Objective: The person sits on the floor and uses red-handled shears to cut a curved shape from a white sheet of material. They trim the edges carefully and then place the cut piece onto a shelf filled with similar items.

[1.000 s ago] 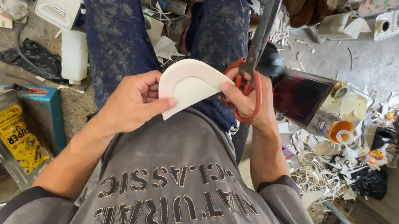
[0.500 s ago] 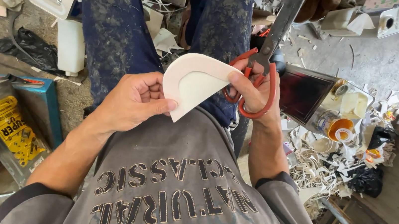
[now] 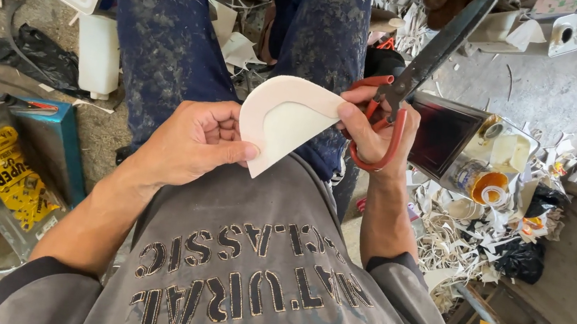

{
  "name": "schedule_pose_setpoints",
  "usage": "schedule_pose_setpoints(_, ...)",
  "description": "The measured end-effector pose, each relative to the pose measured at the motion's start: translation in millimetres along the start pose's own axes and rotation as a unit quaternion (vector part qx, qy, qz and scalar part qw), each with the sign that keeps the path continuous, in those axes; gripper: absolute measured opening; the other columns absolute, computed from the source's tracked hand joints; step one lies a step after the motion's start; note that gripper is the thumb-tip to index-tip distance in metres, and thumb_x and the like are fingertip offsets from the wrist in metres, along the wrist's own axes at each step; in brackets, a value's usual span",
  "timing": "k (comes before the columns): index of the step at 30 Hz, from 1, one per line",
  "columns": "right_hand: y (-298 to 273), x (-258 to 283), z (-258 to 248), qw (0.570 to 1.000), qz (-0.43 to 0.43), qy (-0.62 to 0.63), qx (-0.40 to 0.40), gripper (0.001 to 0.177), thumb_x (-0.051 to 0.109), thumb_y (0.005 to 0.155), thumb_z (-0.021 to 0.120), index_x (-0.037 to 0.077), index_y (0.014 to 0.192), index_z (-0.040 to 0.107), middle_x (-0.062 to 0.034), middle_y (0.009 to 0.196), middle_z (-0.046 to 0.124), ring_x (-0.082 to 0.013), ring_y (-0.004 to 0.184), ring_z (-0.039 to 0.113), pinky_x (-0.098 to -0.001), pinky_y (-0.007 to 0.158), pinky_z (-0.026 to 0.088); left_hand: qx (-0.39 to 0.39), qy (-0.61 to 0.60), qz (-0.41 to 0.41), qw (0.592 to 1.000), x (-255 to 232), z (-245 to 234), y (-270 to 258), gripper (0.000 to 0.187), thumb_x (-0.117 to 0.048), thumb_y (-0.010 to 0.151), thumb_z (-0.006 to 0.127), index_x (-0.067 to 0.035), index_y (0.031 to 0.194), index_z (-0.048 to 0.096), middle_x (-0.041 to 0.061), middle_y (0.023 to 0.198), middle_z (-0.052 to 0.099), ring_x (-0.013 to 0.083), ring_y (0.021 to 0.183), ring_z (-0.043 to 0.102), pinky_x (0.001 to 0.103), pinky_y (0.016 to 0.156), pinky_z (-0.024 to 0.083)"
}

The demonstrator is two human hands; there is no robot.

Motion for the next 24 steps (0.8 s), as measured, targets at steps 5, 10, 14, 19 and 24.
schedule_pose_setpoints(5, 2.8, 2.5, 4.1, 0.999, -0.006, -0.043, -0.004, 0.023, 0.010, 0.102, 0.062, -0.011, 0.110, 0.066, -0.0154, 0.066, 0.060, -0.0204, 0.062, 0.064, -0.0309, 0.062, 0.057, -0.074, -0.015, 0.039, 0.996, -3.0, -18.3, 10.0, 0.023, 0.004, 0.089, 0.077, 0.009, 0.109, 0.065, 0.013, 0.080, 0.067, 0.0169, 0.078, 0.075, 0.032, 0.077, 0.068)
schedule_pose_setpoints(10, -24.6, -5.0, 46.7, 0.981, 0.136, -0.063, 0.126, 0.032, 0.026, 0.099, 0.056, -0.002, 0.112, 0.065, -0.0103, 0.076, 0.062, -0.0187, 0.071, 0.063, -0.0318, 0.072, 0.053, -0.161, -0.019, 0.090, 0.983, -47.2, -19.9, 14.2, 0.025, 0.001, 0.093, 0.076, 0.005, 0.114, 0.063, 0.013, 0.093, 0.068, 0.0160, 0.084, 0.072, 0.029, 0.076, 0.069)
schedule_pose_setpoints(14, -37.3, -29.4, 63.1, 0.981, 0.137, 0.084, 0.108, 0.066, 0.059, 0.096, 0.062, -0.001, 0.125, 0.059, -0.0073, 0.101, 0.067, -0.0164, 0.082, 0.069, -0.0293, 0.074, 0.058, -0.116, 0.050, 0.126, 0.984, -48.6, -0.5, 19.0, 0.026, -0.003, 0.095, 0.075, 0.001, 0.118, 0.063, 0.006, 0.097, 0.066, 0.0115, 0.086, 0.065, 0.023, 0.078, 0.061)
schedule_pose_setpoints(19, -5.5, -19.2, 18.0, 0.964, -0.004, 0.259, -0.065, 0.045, 0.038, 0.103, 0.059, 0.005, 0.133, 0.057, -0.0099, 0.121, 0.061, -0.0239, 0.113, 0.058, -0.0416, 0.098, 0.052, -0.053, 0.224, 0.113, 0.967, -49.6, 29.4, 6.5, 0.032, -0.011, 0.094, 0.068, -0.005, 0.125, 0.065, 0.004, 0.097, 0.072, 0.0104, 0.077, 0.064, 0.022, 0.072, 0.060)
schedule_pose_setpoints(24, -10.7, -12.3, -5.9, 0.981, -0.023, 0.126, -0.146, 0.018, 0.018, 0.094, 0.064, 0.004, 0.105, 0.061, -0.0104, 0.079, 0.058, -0.0175, 0.074, 0.056, -0.0274, 0.077, 0.045, -0.017, 0.261, 0.095, 0.961, -41.0, 31.5, 1.4, 0.048, -0.019, 0.094, 0.065, -0.012, 0.141, 0.056, 0.001, 0.104, 0.073, 0.0128, 0.078, 0.065, 0.025, 0.076, 0.060)
Point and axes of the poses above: each hand's wrist, its own y-axis towards the middle knuckle, its own z-axis out of the palm, x = y × z, the point moved 7 cm from there along y, towards the middle knuckle
